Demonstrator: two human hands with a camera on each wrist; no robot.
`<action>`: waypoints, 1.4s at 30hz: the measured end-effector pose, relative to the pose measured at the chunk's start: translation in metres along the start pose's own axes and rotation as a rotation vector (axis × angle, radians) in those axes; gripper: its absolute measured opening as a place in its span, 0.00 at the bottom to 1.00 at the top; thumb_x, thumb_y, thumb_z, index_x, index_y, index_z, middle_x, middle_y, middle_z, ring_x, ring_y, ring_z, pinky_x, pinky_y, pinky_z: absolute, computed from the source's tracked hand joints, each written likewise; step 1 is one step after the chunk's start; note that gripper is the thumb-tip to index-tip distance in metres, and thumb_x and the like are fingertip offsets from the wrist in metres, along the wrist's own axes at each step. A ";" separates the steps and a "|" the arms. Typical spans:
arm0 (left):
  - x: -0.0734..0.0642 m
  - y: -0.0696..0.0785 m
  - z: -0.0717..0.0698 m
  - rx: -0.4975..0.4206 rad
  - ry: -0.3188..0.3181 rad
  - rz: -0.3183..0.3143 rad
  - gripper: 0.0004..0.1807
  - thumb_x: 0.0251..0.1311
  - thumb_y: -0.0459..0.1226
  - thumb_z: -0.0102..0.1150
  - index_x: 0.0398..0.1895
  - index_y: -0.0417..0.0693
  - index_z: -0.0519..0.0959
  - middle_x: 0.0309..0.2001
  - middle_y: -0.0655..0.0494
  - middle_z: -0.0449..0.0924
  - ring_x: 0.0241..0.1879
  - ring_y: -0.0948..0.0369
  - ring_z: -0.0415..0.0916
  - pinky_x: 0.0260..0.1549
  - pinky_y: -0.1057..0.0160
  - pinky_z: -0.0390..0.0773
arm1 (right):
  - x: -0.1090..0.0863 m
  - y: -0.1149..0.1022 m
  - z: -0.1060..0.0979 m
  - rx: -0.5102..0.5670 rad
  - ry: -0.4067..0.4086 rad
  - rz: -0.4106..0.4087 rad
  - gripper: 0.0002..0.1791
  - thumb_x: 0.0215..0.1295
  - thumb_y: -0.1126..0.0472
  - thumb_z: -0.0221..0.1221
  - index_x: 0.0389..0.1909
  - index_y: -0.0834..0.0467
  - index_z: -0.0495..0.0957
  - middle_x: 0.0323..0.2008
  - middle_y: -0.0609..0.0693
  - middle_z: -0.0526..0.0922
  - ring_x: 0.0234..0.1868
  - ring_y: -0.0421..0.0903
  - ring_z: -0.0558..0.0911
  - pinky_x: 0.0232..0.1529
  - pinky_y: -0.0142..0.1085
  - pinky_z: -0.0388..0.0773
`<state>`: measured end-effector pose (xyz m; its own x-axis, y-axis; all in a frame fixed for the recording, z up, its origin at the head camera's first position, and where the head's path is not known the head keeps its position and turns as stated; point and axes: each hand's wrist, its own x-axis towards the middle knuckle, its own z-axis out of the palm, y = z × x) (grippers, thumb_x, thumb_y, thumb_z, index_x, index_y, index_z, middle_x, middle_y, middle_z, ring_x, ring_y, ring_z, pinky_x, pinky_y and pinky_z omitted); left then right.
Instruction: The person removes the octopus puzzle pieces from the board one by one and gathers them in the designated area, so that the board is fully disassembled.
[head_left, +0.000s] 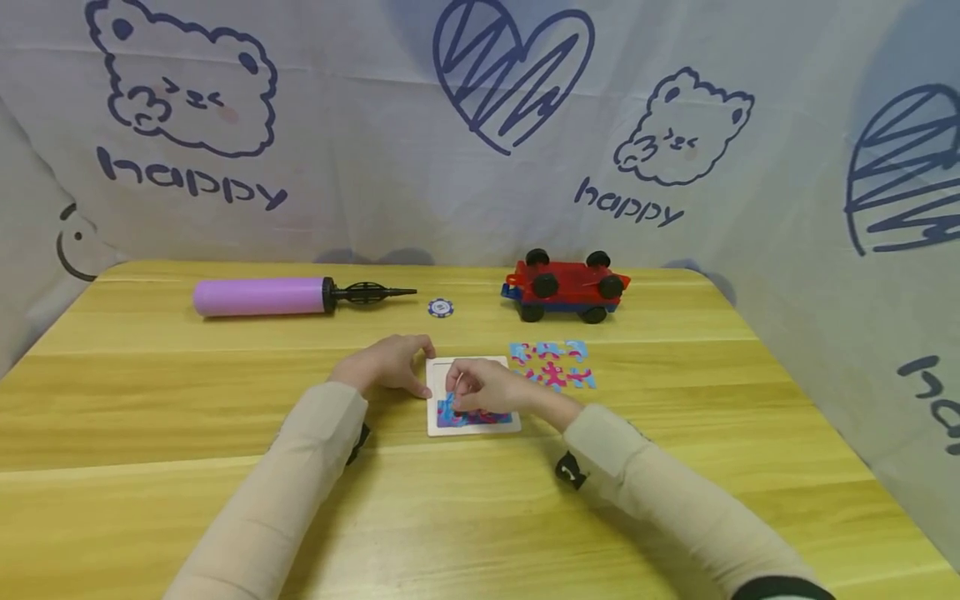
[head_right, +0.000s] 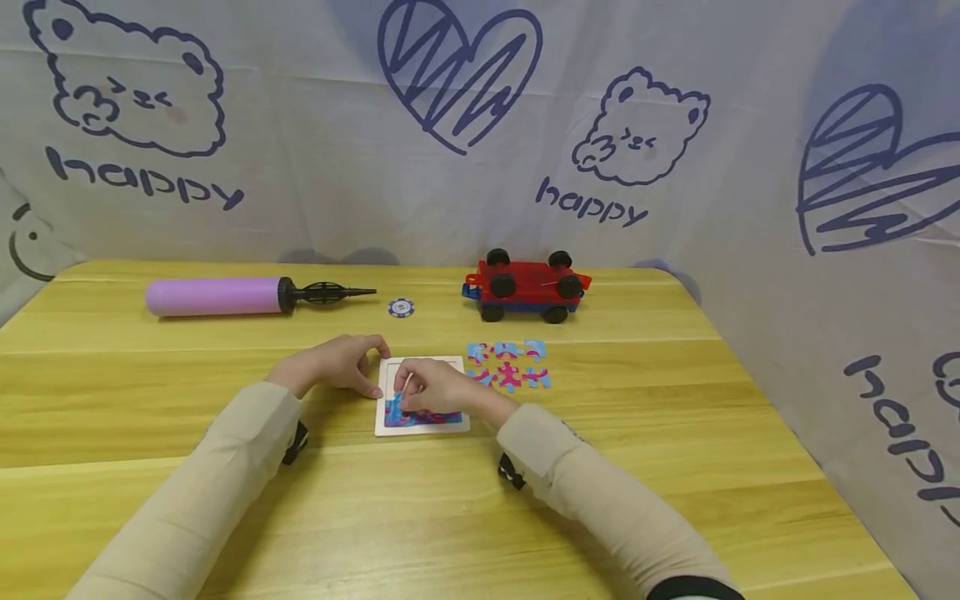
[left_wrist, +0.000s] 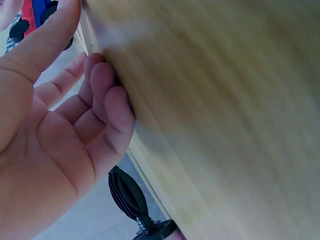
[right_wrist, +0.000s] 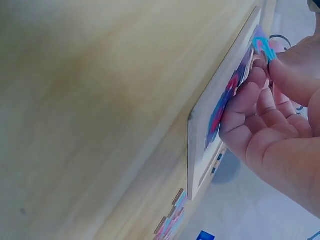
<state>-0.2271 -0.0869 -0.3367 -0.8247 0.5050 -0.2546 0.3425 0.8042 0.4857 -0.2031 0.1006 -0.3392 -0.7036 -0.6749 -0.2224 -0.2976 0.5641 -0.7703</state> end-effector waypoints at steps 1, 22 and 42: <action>0.000 0.000 0.000 -0.002 -0.002 0.000 0.28 0.45 0.40 0.68 0.48 0.41 0.69 0.28 0.52 0.69 0.31 0.56 0.66 0.40 0.57 0.67 | 0.000 0.000 0.000 0.025 0.004 0.018 0.06 0.59 0.70 0.55 0.37 0.63 0.68 0.24 0.49 0.74 0.22 0.40 0.70 0.26 0.29 0.68; -0.002 -0.001 -0.002 -0.001 0.012 0.009 0.28 0.45 0.40 0.68 0.49 0.41 0.68 0.29 0.51 0.69 0.33 0.55 0.65 0.42 0.55 0.66 | -0.022 0.022 -0.032 0.339 0.113 0.075 0.06 0.61 0.75 0.49 0.39 0.71 0.67 0.22 0.53 0.74 0.20 0.43 0.73 0.22 0.30 0.71; -0.001 0.001 0.000 -0.005 -0.007 -0.002 0.28 0.45 0.40 0.68 0.49 0.42 0.68 0.33 0.50 0.70 0.36 0.54 0.65 0.43 0.54 0.65 | -0.058 0.056 -0.051 0.295 0.133 0.176 0.07 0.61 0.76 0.48 0.39 0.74 0.68 0.21 0.53 0.74 0.19 0.41 0.74 0.21 0.31 0.73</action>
<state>-0.2265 -0.0869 -0.3359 -0.8223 0.5053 -0.2616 0.3382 0.8037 0.4895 -0.2115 0.1956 -0.3385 -0.8107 -0.5013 -0.3023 0.0209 0.4913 -0.8708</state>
